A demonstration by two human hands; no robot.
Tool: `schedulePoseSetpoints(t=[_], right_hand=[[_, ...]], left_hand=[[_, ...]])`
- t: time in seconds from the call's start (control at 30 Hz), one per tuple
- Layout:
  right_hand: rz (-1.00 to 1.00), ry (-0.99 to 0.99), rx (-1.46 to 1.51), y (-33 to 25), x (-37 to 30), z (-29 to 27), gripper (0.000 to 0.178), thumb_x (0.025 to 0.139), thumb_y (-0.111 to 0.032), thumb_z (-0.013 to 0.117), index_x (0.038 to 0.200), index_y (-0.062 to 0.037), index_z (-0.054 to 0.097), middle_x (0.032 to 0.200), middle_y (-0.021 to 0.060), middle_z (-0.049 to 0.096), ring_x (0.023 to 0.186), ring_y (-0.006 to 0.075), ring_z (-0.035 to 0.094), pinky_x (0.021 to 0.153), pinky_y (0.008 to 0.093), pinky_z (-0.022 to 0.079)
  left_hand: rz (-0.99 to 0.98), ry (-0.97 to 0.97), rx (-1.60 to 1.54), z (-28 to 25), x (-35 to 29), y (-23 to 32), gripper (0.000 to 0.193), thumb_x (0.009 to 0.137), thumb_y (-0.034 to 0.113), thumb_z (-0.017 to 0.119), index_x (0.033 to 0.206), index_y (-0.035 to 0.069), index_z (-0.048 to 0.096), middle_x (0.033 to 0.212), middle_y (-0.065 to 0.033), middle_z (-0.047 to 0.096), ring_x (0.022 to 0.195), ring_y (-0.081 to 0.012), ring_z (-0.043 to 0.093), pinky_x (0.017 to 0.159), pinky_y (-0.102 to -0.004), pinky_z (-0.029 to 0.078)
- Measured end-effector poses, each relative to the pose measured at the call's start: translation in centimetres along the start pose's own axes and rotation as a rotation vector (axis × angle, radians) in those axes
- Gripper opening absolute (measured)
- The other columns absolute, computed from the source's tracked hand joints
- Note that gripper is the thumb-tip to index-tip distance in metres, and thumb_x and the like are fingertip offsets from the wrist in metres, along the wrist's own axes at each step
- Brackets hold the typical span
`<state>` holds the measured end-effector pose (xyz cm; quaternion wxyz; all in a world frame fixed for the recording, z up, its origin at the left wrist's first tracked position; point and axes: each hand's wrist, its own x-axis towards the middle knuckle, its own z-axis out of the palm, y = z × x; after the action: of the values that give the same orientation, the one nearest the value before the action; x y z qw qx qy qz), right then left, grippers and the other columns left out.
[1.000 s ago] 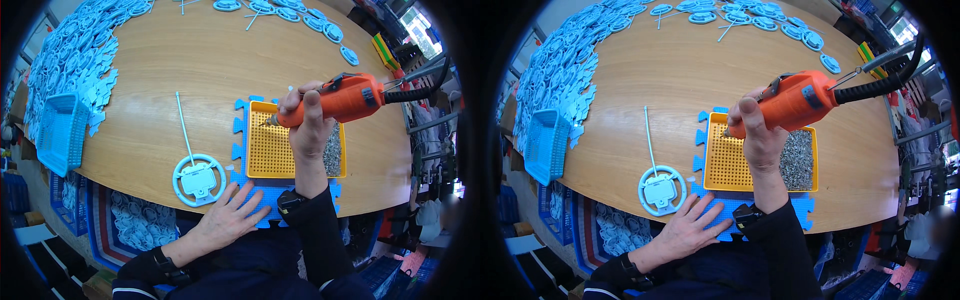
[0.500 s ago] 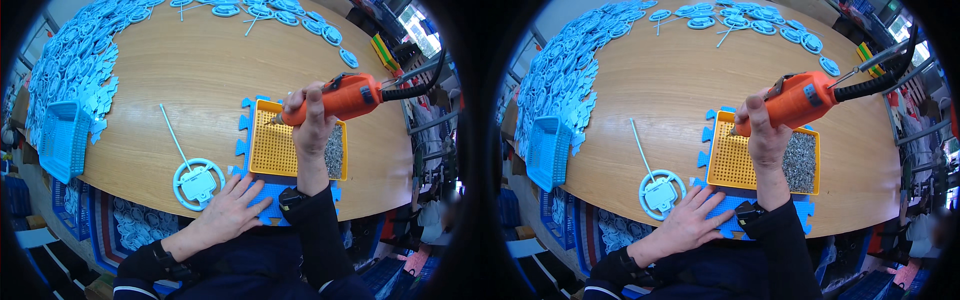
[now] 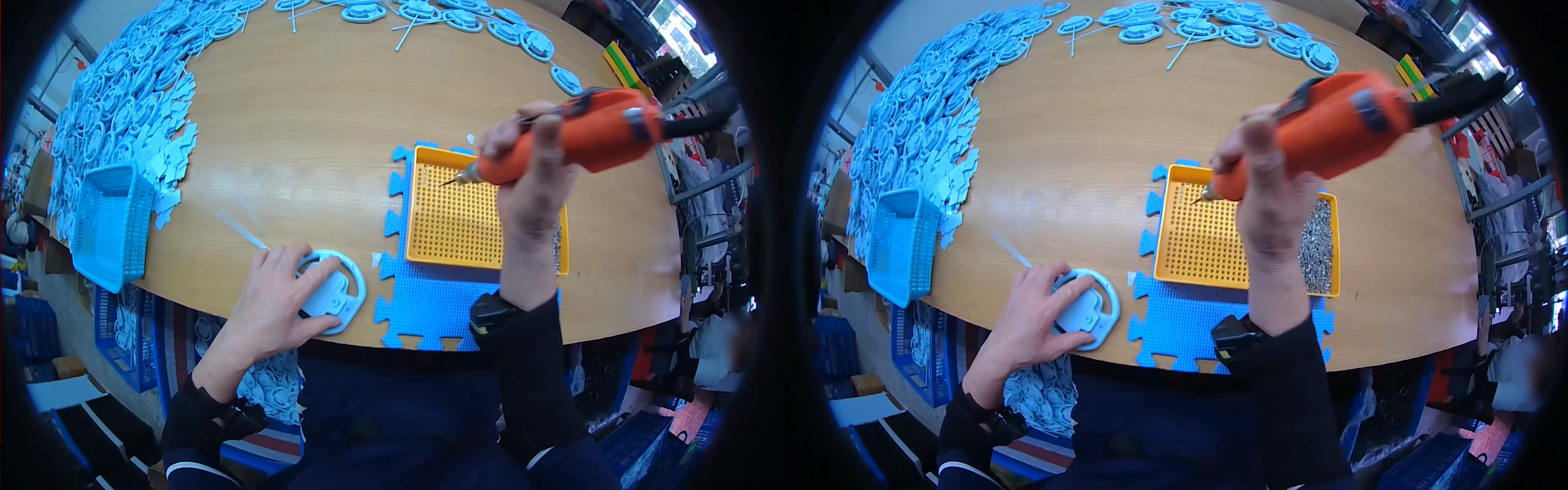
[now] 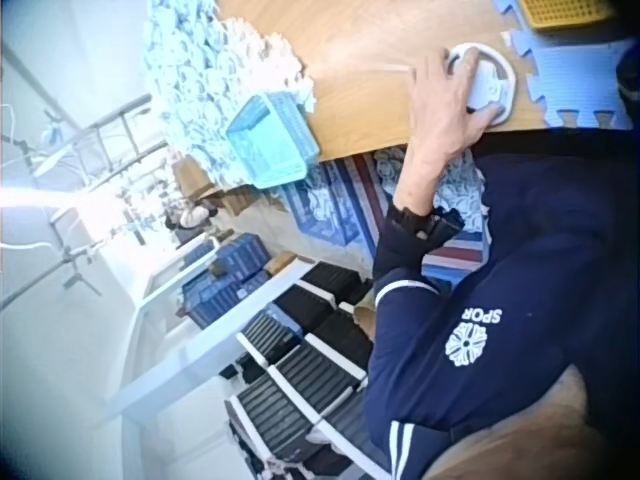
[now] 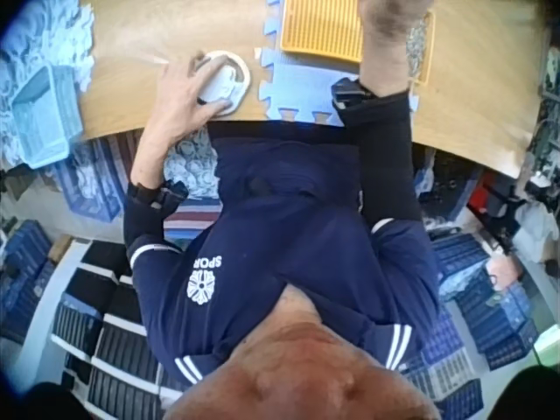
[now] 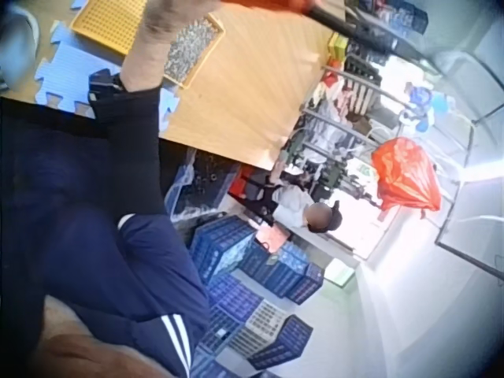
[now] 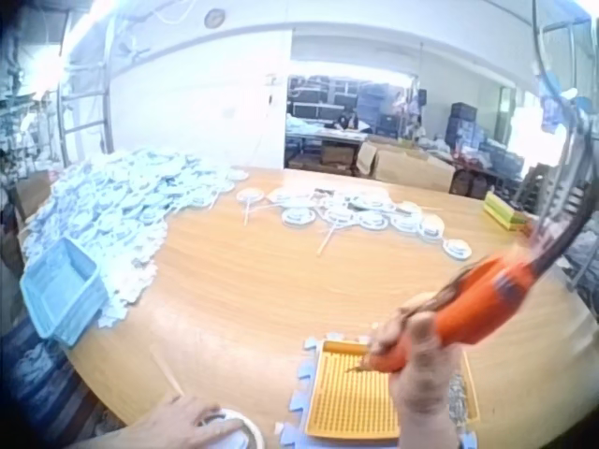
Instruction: Assembling blue plastic components by driving screws into them with a power tool.
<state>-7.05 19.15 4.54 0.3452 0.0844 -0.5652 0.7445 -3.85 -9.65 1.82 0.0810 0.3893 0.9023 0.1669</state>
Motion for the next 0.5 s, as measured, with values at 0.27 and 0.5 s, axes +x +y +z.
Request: schedulePoseSetpoints(t=[0.27, 0.5], right_hand=[[0.076, -0.198, 0.104, -6.5, -5.1, 1.7, 0.059, 0.084, -0.065, 0.054, 0.101, -0.0083, 0.053, 0.068, 0.0000, 0.051, 0.055, 0.0117, 0.051, 0.055, 0.0266, 0.044], [0.195, -0.241, -0.041, -6.3, -9.7, 2.7, 0.059, 0.082, -0.065, 0.057, 0.096, -0.0083, 0.045, 0.066, 0.0005, 0.049, 0.055, 0.0123, 0.050, 0.050, 0.0270, 0.043]], left_hand=[[-0.046, 0.355, -0.173, 5.6, 1.8, 6.1, 0.055, 0.065, 0.034, 0.078, 0.109, 0.007, 0.059, 0.114, -0.0173, 0.050, 0.101, -0.0337, 0.049, 0.083, -0.0425, 0.039], [-0.093, 0.458, -0.136, 7.0, 2.3, 7.3, 0.054, 0.064, 0.033, 0.079, 0.104, 0.003, 0.059, 0.115, -0.0188, 0.049, 0.099, -0.0347, 0.049, 0.080, -0.0441, 0.041]])
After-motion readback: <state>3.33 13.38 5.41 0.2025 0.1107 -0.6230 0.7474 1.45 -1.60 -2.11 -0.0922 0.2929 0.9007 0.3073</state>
